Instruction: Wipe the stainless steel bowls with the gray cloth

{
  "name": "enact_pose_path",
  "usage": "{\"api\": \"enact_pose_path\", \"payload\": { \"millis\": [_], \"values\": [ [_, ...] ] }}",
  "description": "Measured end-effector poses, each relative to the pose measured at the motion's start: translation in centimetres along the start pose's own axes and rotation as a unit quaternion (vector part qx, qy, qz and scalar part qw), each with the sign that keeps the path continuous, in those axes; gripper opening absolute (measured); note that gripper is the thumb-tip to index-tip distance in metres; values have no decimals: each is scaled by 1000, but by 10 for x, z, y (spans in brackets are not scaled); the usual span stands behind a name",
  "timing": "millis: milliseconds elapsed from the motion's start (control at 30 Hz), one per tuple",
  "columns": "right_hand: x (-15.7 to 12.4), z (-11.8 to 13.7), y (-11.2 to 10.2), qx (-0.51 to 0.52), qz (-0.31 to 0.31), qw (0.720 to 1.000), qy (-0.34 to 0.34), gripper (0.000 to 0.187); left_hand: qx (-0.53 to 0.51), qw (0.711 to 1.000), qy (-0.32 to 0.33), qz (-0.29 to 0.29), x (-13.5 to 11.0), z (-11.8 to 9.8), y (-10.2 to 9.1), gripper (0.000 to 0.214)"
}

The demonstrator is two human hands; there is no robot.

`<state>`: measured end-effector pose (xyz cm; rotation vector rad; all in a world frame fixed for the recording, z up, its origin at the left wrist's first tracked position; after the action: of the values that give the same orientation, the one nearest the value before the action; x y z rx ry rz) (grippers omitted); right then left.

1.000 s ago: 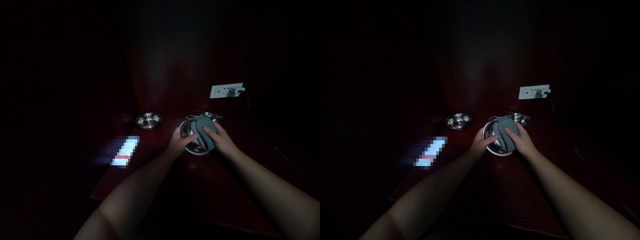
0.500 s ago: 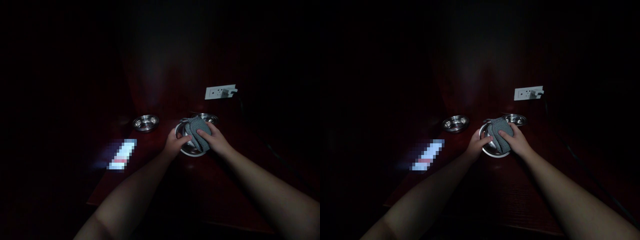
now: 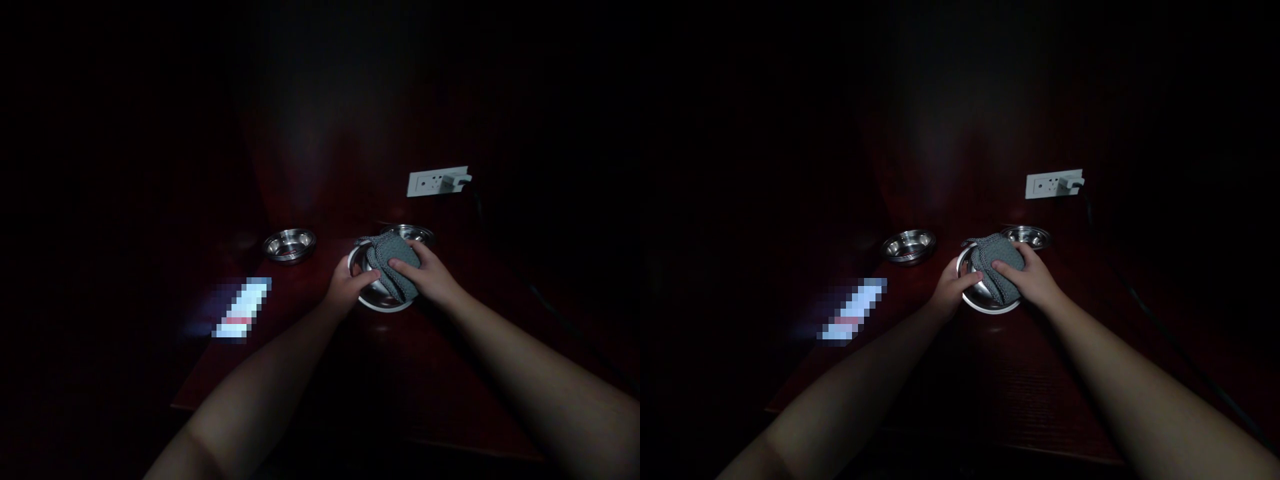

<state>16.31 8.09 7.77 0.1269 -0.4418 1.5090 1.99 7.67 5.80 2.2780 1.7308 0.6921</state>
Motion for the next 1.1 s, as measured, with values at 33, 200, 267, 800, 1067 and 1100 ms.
{"api": "enact_pose_path", "payload": {
  "millis": [33, 200, 267, 800, 1067, 1100],
  "values": [
    [0, 1, -1, -7, -3, 1000, -5, 52, 1, 1000, -1, -3, 0, 1, -1, 49],
    [1, 2, -3, -38, -9, 999, -22, 53, 2, 1000, 2, 3, 0, 1, 0, 53],
    [1, 2, -4, -40, -10, 999, -22, 53, 5, 1000, 9, 3, 0, 1, -1, 56],
    [0, 9, -8, -7, -54, 998, -40, 56, -25, 999, 24, 1, 2, -4, -5, 58],
    [1, 6, -35, 12, -176, 982, -60, 54, -109, 991, -47, 65, -4, 1, 8, 47],
    [0, 6, -37, 8, -186, 981, -60, 54, -84, 992, -63, 69, -6, 7, 8, 47]
  ]
}}
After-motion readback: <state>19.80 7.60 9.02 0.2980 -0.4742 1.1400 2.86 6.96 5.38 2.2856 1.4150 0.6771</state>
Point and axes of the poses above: each hand's wrist, its own x-axis towards the middle knuckle, its own y-axis out of the palm, z = x × y, the point moved 10 cm from there along x, towards the middle knuckle, and after that the axes turned 3 degrees about -x, right-handed, at the moved point
